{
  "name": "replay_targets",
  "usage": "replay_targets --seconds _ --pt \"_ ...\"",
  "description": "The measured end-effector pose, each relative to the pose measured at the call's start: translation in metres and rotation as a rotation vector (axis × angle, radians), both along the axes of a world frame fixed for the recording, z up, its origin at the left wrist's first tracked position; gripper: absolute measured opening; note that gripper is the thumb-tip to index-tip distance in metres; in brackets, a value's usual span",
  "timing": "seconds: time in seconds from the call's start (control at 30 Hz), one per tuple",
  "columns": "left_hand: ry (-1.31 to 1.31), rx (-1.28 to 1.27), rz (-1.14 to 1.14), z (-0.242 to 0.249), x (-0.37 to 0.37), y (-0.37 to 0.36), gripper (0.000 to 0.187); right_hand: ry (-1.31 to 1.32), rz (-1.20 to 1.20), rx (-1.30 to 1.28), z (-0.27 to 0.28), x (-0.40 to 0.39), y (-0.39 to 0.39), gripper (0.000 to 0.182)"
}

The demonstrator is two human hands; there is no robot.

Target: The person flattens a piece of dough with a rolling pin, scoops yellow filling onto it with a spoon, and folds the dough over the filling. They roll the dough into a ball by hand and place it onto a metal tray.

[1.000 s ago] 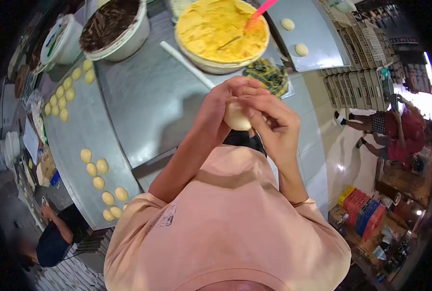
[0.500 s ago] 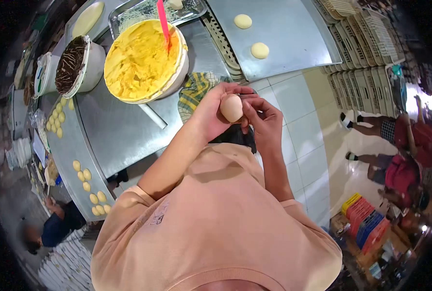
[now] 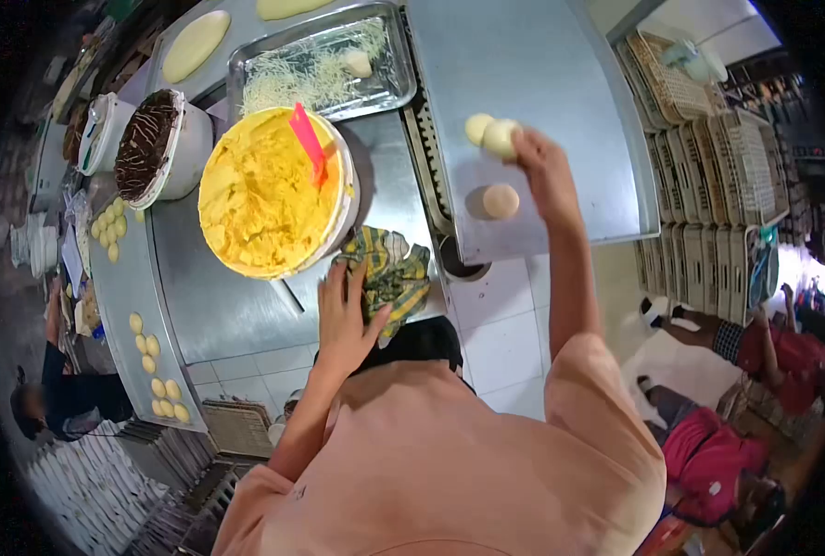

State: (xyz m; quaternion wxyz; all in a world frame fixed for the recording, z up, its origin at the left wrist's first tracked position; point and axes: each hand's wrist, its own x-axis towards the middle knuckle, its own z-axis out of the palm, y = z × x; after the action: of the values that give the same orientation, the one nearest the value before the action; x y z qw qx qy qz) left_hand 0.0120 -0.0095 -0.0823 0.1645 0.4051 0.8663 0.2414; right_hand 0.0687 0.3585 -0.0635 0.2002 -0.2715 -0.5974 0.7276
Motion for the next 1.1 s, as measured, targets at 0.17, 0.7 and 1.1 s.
replay_targets --seconds 0.17,0.7,1.1 --pt "0.003 -0.104 -0.007 -0.033 0.009 -0.015 0.08 -0.129 0.032 0.192 -0.047 -0.116 0.107 0.06" --pt "-0.091 -0.028 -0.031 -0.018 -0.004 -0.018 0.079 -0.292 -0.131 1.492 -0.066 -0.172 0.105 0.045" --pt "0.223 0.358 0.753 0.005 -0.108 -0.179 0.02 -0.205 -0.377 1.37 -0.036 -0.086 -0.016 0.034"
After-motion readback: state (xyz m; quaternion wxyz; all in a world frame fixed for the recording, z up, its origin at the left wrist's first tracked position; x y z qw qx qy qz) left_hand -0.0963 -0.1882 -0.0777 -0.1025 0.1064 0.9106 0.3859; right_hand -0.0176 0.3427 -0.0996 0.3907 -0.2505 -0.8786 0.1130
